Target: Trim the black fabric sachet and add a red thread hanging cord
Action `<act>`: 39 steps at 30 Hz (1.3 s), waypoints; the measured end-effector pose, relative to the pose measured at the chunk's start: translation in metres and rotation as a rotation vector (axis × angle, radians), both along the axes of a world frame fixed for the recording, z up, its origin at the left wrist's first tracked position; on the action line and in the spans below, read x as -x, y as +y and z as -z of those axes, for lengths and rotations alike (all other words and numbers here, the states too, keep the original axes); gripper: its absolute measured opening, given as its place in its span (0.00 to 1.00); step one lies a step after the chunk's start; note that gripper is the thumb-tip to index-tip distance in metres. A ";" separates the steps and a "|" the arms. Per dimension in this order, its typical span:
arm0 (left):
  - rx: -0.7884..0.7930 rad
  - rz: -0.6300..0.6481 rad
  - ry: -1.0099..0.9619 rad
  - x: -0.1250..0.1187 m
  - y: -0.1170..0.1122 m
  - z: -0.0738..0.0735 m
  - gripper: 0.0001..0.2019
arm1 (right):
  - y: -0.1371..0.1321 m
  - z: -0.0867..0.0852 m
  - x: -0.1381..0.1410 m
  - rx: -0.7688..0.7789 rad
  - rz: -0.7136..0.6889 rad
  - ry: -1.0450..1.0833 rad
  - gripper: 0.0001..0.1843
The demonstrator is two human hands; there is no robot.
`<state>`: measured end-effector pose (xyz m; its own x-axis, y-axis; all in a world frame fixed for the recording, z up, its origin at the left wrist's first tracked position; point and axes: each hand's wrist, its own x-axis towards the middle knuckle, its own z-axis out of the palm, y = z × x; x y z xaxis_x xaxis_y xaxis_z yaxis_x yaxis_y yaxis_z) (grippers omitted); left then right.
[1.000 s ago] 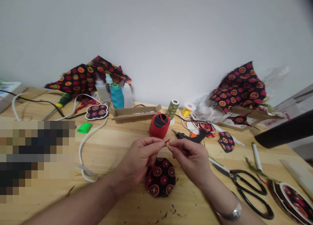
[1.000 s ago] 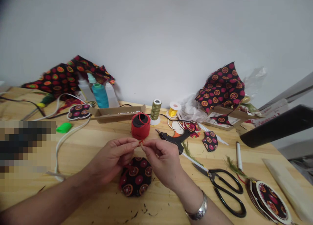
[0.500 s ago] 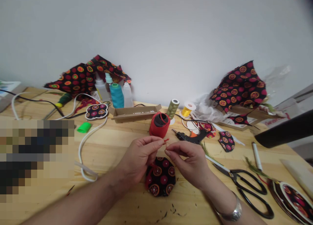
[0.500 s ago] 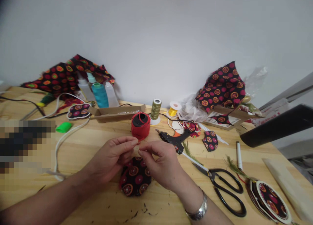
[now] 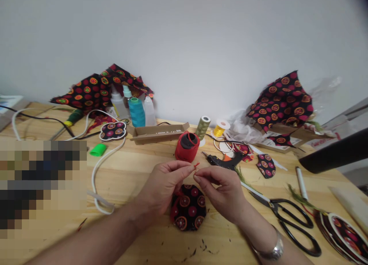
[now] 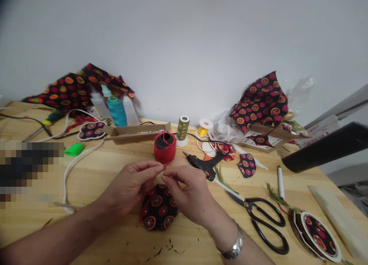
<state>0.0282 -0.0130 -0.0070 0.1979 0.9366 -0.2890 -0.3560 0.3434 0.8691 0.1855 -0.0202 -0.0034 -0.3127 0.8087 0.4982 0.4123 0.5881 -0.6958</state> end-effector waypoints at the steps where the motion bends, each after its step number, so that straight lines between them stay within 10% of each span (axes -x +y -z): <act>1: 0.002 -0.003 0.002 0.000 0.000 -0.001 0.06 | 0.000 0.000 0.000 -0.001 -0.003 -0.001 0.06; 22: -0.272 -0.028 0.393 0.001 -0.001 -0.005 0.05 | -0.003 0.001 -0.006 -0.382 0.024 -0.432 0.05; 39: -0.320 0.000 0.420 -0.001 -0.003 -0.008 0.08 | -0.002 0.000 -0.007 -0.425 0.124 -0.326 0.08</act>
<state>0.0291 -0.0161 0.0006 0.1265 0.9911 -0.0425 0.0451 0.0370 0.9983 0.1924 -0.0221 -0.0036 -0.4202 0.5978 0.6827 0.6510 0.7227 -0.2321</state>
